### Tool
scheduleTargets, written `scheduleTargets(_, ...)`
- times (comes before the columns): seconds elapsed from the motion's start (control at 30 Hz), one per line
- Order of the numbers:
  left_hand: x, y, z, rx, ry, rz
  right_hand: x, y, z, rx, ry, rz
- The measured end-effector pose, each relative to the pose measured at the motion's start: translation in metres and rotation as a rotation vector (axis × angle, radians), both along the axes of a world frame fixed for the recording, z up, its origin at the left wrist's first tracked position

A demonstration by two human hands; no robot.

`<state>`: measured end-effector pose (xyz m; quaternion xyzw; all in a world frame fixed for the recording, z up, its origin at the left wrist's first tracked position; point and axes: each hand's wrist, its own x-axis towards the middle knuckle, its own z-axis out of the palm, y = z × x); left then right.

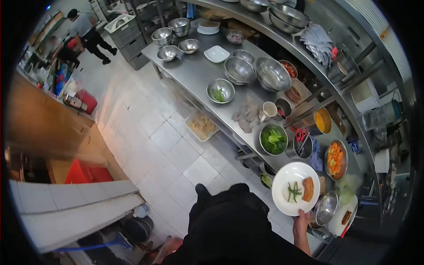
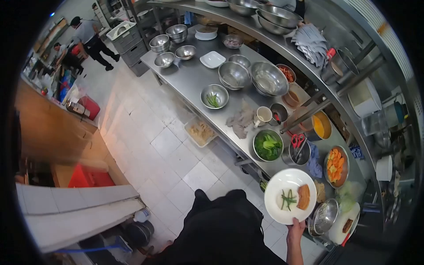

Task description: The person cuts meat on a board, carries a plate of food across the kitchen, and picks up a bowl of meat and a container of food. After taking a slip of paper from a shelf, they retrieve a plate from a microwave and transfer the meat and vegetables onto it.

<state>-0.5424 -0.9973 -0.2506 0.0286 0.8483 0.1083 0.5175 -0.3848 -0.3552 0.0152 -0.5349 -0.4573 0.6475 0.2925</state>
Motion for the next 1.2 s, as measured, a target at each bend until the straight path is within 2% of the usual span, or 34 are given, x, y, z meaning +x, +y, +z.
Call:
scheduleTargets(0.07, -0.153, 0.022, -0.004, 0.061, 0.167, -0.099, -0.067, -0.023, 0.013, -0.013, 0.068, 0.015)
scheduleTargets(0.1, -0.235, 0.048, 0.011, 0.141, 0.352, -0.102, -0.107, -0.034, 0.019, -0.036, 0.08, 0.054)
scheduleTargets(0.13, -0.301, 0.077, 0.034, 0.271, 0.518, 0.073, -0.151, -0.045, 0.025, -0.094, 0.129, 0.077)
scheduleTargets(0.17, -0.43, 0.136, 0.088, 0.585, 0.641, 0.097, -0.222, -0.054, 0.0, -0.06, 0.26, 0.213)
scheduleTargets(0.23, -0.516, 0.205, 0.164, 0.833, 0.6, 0.2, -0.316, -0.068, 0.005, -0.103, 0.282, 0.316)
scheduleTargets(0.27, -0.543, 0.233, 0.2, 0.968, 0.534, 0.261, -0.356, -0.071, -0.016, -0.052, 0.277, 0.359)
scheduleTargets(0.3, -0.559, 0.254, 0.237, 0.974, 0.537, 0.257, -0.401, -0.077, -0.014, -0.087, 0.262, 0.401)
scheduleTargets(0.37, -0.585, 0.277, 0.288, 1.266, 0.079, 0.393, -0.486, -0.083, -0.026, -0.051, 0.294, 0.602)
scheduleTargets(0.47, -0.607, 0.248, 0.259, 1.314, 0.201, 0.463, -0.61, -0.103, -0.011, -0.021, 0.228, 0.847)
scheduleTargets(0.5, -0.616, 0.242, 0.262, 1.31, 0.208, 0.463, -0.647, -0.11, -0.004, -0.057, 0.315, 0.916)
scheduleTargets(0.57, -0.626, 0.232, 0.28, 1.354, 0.155, 0.933, -0.716, -0.122, 0.0, -0.089, 0.293, 1.048)
scheduleTargets(0.63, -0.651, 0.218, 0.291, 1.317, 0.177, 1.041, -0.777, -0.136, 0.002, -0.092, 0.297, 1.127)
scheduleTargets(0.7, -0.679, 0.202, 0.29, 1.271, 0.242, 1.202, -0.833, -0.154, 0.009, -0.226, 0.265, 1.268)
scheduleTargets(0.87, -0.776, 0.158, 0.254, 1.32, 0.322, 1.313, -0.959, -0.206, -0.018, -0.288, 0.331, 1.301)
scheduleTargets(0.93, -0.823, 0.133, 0.241, 1.402, 0.327, 1.325, -1.002, -0.229, -0.028, -0.143, 0.279, 1.344)
scheduleTargets(0.97, -0.846, 0.123, 0.239, 1.36, 0.334, 1.345, -1.02, -0.246, -0.05, -0.118, 0.348, 1.306)
scheduleTargets(1.0, -0.87, 0.112, 0.24, 1.362, 0.318, 1.344, -1.038, -0.252, -0.035, -0.114, 0.338, 1.298)
scheduleTargets(1.07, -0.924, 0.09, 0.246, 1.369, 0.251, 1.338, -1.074, -0.26, 0.006, -0.202, 0.153, 1.359)
scheduleTargets(1.2, -1.017, 0.043, 0.245, 1.285, 0.195, 1.33, -1.118, -0.267, -0.003, -0.325, 0.255, 1.403)
